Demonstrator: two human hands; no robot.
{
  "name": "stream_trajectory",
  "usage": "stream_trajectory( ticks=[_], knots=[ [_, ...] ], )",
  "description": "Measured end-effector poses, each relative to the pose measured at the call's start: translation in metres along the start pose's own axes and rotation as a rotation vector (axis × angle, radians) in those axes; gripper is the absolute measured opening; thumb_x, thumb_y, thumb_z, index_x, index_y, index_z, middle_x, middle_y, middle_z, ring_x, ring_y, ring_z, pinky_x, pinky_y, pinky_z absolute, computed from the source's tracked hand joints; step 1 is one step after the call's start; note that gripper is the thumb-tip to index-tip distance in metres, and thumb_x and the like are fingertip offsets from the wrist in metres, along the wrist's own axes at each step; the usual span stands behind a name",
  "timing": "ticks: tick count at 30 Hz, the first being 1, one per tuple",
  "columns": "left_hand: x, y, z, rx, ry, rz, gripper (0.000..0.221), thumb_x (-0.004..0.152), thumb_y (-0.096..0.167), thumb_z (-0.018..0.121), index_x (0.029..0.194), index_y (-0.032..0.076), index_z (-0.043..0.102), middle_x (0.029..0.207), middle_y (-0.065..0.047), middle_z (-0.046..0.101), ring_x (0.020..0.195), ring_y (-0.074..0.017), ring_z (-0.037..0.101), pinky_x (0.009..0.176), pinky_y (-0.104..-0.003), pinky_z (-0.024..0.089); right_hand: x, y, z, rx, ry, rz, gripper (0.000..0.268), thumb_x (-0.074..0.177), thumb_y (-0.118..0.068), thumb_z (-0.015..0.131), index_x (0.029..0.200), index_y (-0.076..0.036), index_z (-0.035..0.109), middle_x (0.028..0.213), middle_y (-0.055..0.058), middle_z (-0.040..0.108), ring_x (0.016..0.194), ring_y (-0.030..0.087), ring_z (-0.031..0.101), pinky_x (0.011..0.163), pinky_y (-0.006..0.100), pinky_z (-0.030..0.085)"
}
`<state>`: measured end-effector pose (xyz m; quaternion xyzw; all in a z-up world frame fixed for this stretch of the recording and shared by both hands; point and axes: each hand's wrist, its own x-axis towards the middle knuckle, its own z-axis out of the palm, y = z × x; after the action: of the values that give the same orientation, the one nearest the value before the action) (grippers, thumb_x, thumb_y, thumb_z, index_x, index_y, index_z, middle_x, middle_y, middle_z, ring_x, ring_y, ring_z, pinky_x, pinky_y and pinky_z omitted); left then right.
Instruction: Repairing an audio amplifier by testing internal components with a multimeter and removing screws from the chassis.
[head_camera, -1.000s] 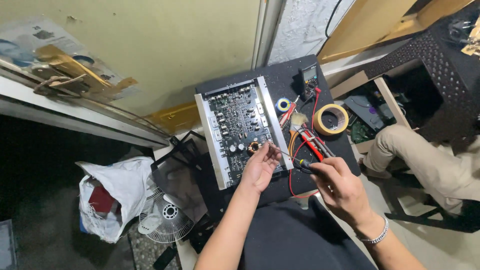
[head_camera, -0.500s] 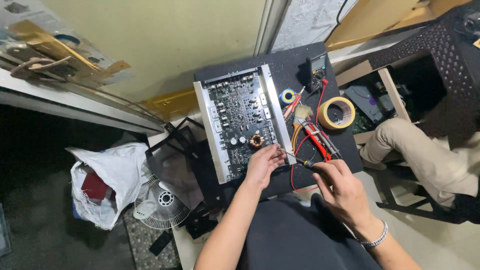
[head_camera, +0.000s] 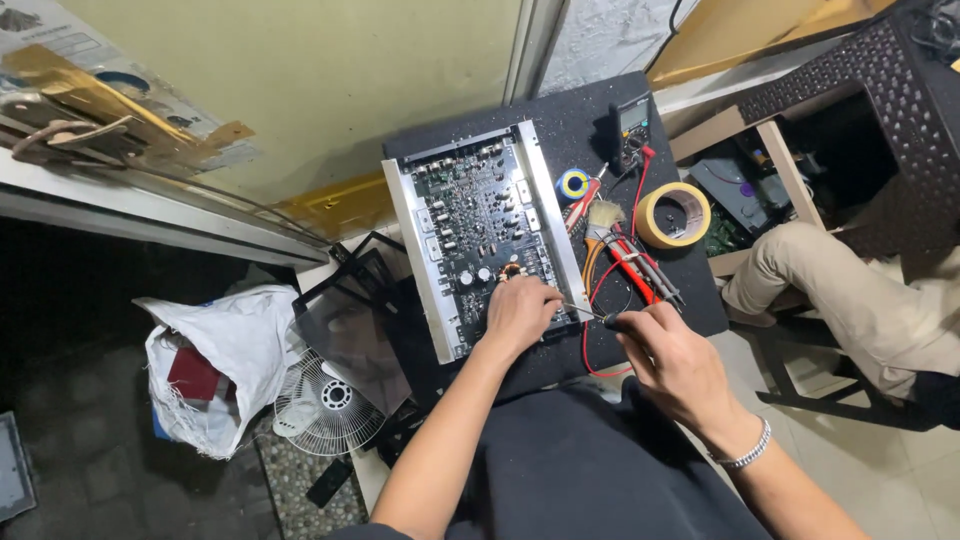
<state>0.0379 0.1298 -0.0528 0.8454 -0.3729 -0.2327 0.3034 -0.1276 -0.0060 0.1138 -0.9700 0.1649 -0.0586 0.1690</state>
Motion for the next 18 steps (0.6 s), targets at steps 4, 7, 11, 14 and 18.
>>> stream_trajectory(
  ticks=[4, 7, 11, 14, 18],
  knots=[
    [0.012, 0.001, 0.011, 0.244, -0.100, 0.105, 0.012, 0.085, 0.035, 0.072, 0.091, 0.029, 0.082, 0.087, -0.002, 0.072, 0.093, -0.0280, 0.064, 0.083, -0.043, 0.047, 0.003, -0.008, 0.004, -0.007, -0.047, -0.006, 0.015, 0.096, -0.027, 0.064, 0.110, -0.025, 0.068, 0.088, 0.005, 0.061, 0.065, 0.037, 0.069, 0.055, 0.047, 0.056],
    [0.017, 0.005, 0.015, 0.330, -0.116, 0.135, 0.012, 0.082, 0.034, 0.074, 0.090, 0.029, 0.083, 0.089, -0.002, 0.072, 0.094, -0.0274, 0.062, 0.084, -0.043, 0.044, 0.004, -0.003, 0.013, -0.038, -0.087, 0.006, 0.015, 0.095, -0.028, 0.065, 0.110, -0.028, 0.067, 0.090, 0.002, 0.059, 0.066, 0.035, 0.070, 0.054, 0.046, 0.056],
    [0.025, -0.007, 0.032, 0.363, -0.107, 0.189, 0.008, 0.080, 0.029, 0.076, 0.085, 0.026, 0.082, 0.086, -0.002, 0.069, 0.091, -0.0272, 0.061, 0.082, -0.044, 0.044, 0.006, -0.003, 0.017, -0.047, -0.103, 0.014, 0.015, 0.094, -0.028, 0.066, 0.109, -0.026, 0.067, 0.089, 0.002, 0.059, 0.067, 0.034, 0.071, 0.054, 0.045, 0.057],
    [0.025, -0.011, 0.039, 0.382, -0.060, 0.232, 0.006, 0.079, 0.028, 0.077, 0.082, 0.025, 0.081, 0.083, -0.001, 0.067, 0.088, -0.0262, 0.060, 0.082, -0.044, 0.043, 0.007, -0.004, 0.017, -0.036, -0.130, 0.023, 0.016, 0.095, -0.027, 0.065, 0.111, -0.024, 0.065, 0.090, 0.005, 0.059, 0.069, 0.037, 0.070, 0.055, 0.049, 0.057],
    [0.022, -0.017, 0.044, 0.377, 0.045, 0.288, 0.014, 0.085, 0.026, 0.068, 0.076, 0.025, 0.079, 0.079, -0.002, 0.063, 0.085, -0.0268, 0.058, 0.080, -0.044, 0.042, 0.011, -0.006, 0.017, -0.020, -0.191, 0.034, 0.016, 0.095, -0.028, 0.063, 0.111, -0.024, 0.063, 0.090, 0.005, 0.056, 0.069, 0.038, 0.069, 0.054, 0.048, 0.056]
  ],
)
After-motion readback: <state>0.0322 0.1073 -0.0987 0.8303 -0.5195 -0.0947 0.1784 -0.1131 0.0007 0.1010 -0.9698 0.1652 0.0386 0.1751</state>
